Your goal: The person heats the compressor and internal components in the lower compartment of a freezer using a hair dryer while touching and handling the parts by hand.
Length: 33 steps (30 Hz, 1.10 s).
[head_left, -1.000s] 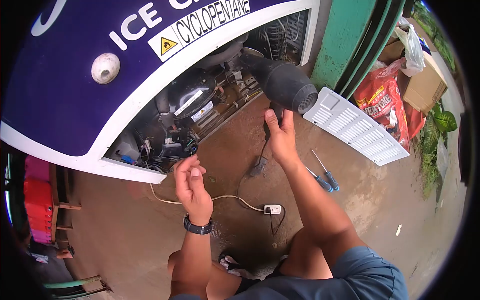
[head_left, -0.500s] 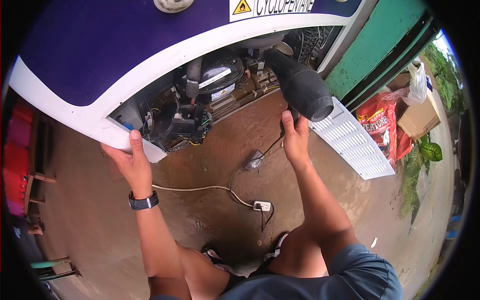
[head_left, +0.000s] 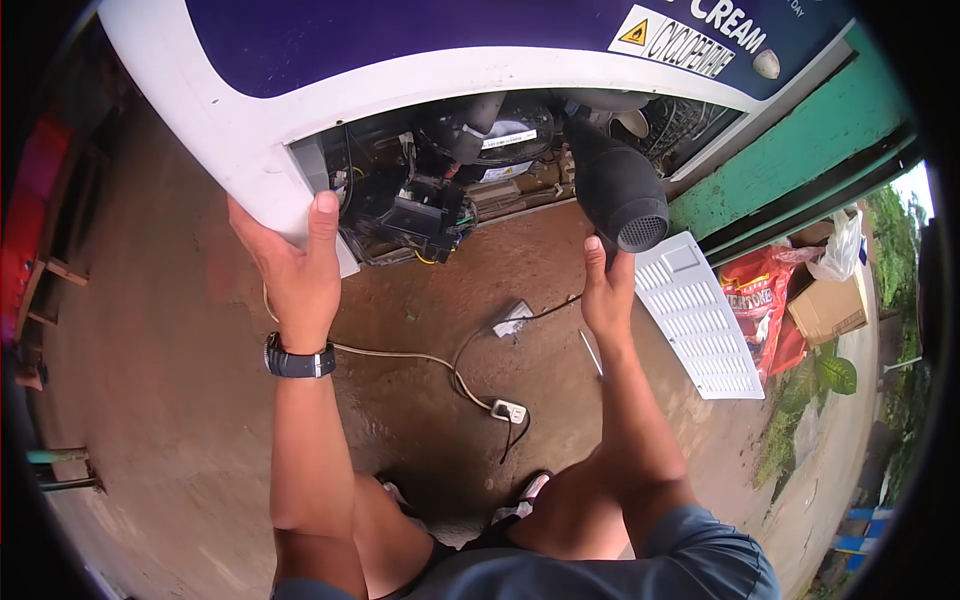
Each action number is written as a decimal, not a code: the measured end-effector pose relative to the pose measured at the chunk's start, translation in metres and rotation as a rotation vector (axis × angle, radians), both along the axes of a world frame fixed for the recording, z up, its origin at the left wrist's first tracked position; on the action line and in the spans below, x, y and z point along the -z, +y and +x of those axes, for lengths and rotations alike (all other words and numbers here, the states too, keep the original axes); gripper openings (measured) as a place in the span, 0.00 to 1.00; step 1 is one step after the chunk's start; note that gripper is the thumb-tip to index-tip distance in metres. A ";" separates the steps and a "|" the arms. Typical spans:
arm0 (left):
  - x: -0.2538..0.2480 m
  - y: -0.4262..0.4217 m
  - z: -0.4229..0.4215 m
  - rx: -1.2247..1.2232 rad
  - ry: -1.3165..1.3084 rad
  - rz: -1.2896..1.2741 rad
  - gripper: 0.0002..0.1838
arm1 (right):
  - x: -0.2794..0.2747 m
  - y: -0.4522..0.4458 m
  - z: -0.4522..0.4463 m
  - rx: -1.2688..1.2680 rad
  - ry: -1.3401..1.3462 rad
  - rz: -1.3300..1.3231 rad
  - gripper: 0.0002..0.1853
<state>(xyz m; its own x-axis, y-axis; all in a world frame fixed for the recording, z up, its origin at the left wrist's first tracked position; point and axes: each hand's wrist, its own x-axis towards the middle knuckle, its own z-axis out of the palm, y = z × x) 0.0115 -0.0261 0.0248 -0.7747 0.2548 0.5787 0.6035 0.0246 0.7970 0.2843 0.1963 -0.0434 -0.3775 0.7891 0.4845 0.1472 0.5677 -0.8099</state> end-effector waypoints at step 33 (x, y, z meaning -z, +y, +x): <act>0.000 0.002 0.006 -0.008 0.021 -0.006 0.46 | -0.089 -0.038 -0.039 0.131 -0.233 0.188 0.32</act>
